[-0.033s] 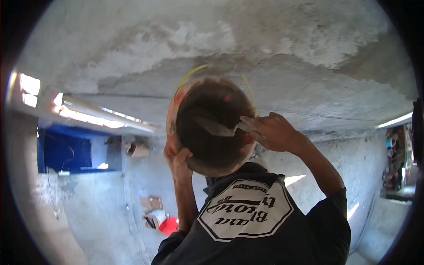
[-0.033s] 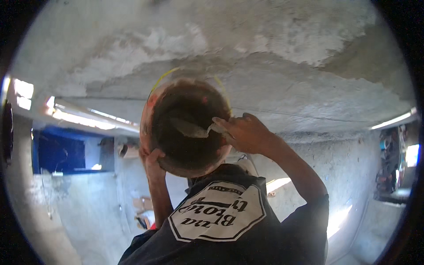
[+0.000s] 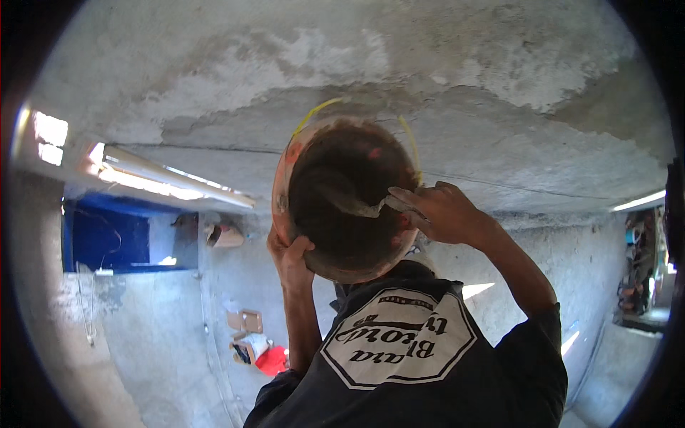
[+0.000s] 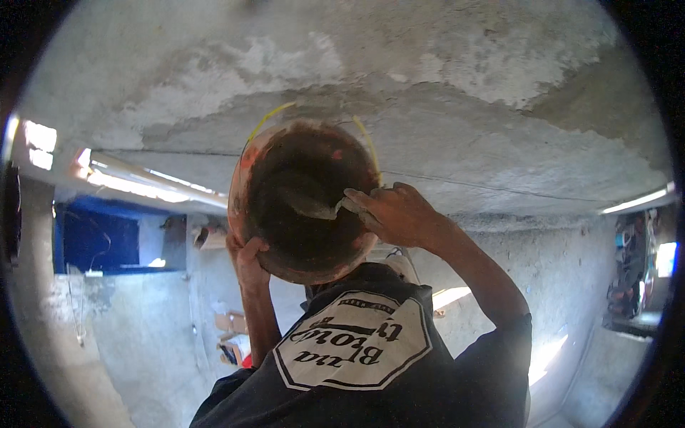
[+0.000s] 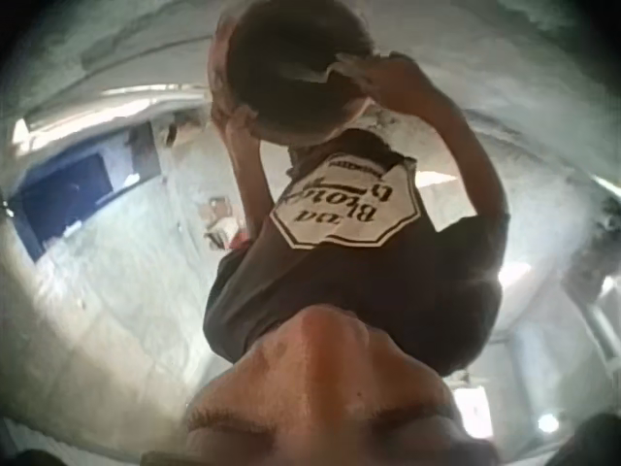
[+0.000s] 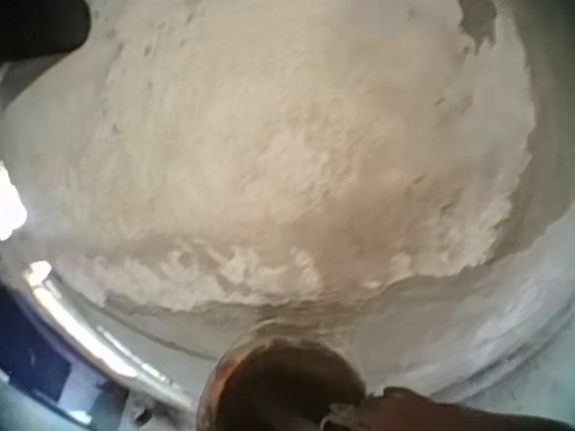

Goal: The person scoops cement from a bucket using a trowel, applies it onto the wall, and smooths the cement across the wall surface using a plastering float.

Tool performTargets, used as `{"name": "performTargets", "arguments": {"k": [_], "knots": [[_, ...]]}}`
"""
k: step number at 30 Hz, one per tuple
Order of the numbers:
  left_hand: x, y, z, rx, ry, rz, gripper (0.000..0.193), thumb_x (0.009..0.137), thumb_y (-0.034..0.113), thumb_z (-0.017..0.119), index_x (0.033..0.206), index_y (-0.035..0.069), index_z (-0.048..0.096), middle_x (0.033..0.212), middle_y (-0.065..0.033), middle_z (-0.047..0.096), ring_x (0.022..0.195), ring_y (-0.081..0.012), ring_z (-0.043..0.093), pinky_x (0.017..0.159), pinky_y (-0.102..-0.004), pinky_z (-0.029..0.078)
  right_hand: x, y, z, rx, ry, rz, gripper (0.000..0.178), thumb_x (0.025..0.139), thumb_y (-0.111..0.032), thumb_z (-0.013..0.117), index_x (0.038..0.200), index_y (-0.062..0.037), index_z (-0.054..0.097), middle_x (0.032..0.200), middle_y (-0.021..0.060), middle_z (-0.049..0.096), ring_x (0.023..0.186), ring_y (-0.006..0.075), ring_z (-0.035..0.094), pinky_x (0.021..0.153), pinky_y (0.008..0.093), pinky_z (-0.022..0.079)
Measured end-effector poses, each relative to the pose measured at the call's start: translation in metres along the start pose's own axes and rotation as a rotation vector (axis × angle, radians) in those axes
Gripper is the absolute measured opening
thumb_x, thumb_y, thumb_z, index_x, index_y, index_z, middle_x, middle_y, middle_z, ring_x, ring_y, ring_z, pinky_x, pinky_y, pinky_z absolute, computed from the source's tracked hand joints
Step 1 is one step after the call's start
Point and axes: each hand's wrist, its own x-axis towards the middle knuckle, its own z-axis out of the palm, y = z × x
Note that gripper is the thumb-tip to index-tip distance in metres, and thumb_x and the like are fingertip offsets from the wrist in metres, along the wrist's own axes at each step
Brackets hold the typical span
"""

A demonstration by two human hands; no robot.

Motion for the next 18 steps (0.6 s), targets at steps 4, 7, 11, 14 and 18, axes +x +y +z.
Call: {"name": "performTargets", "arguments": {"k": [4, 7, 11, 14, 18], "knots": [[-0.004, 0.004, -0.008, -0.059, -0.031, 0.030, 0.044, 0.058, -0.007, 0.048, 0.101, -0.009, 0.057, 0.086, -0.0076, 0.061, 0.069, -0.0127, 0.057, 0.060, -0.0220, 0.045, 0.031, -0.011, 0.026, 0.132, 0.020, -0.069, 0.044, 0.096, -0.030, 0.050, 0.137, -0.0153, 0.049, 0.089, 0.0160, 0.066, 0.085, 0.0328, 0.067, 0.082, 0.0444, 0.051], [-0.007, 0.005, -0.015, -0.039, -0.046, 0.021, 0.042, 0.058, -0.007, 0.048, 0.098, -0.009, 0.058, 0.083, -0.0061, 0.061, 0.067, -0.0121, 0.056, 0.060, -0.0217, 0.044, 0.044, -0.024, 0.032, 0.146, -0.087, -0.057, 0.042, 0.097, -0.033, 0.050, 0.136, -0.0185, 0.051, 0.087, 0.0164, 0.065, 0.083, 0.0339, 0.066, 0.083, 0.0473, 0.051], [-0.010, 0.006, -0.015, -0.013, -0.047, 0.003, 0.039, 0.058, -0.006, 0.048, 0.095, -0.008, 0.059, 0.080, -0.0050, 0.061, 0.064, -0.0113, 0.055, 0.057, -0.0217, 0.042, 0.048, -0.026, 0.056, 0.232, -0.153, -0.146, 0.043, 0.095, -0.036, 0.053, 0.135, -0.0199, 0.053, 0.097, 0.0186, 0.067, 0.087, 0.0366, 0.066, 0.084, 0.0461, 0.051], [-0.008, 0.005, -0.005, -0.030, 0.005, 0.051, 0.035, 0.058, -0.005, 0.048, 0.092, -0.007, 0.059, 0.076, -0.0040, 0.060, 0.062, -0.0104, 0.053, 0.056, -0.0222, 0.040, 0.051, -0.016, 0.067, 0.375, -0.168, -0.225, 0.047, 0.094, -0.040, 0.055, 0.135, -0.0184, 0.052, 0.103, 0.0194, 0.067, 0.091, 0.0362, 0.066, 0.085, 0.0438, 0.051], [0.000, 0.000, -0.009, 0.066, -0.031, 0.053, 0.031, 0.059, -0.004, 0.049, 0.088, -0.006, 0.060, 0.074, -0.0028, 0.059, 0.062, -0.0096, 0.052, 0.055, -0.0222, 0.039, 0.051, 0.004, 0.084, 0.841, -0.372, -0.161, 0.060, 0.091, -0.045, 0.061, 0.140, -0.0126, 0.048, 0.095, 0.0125, 0.068, 0.083, 0.0215, 0.065, 0.074, 0.0329, 0.051]]}}
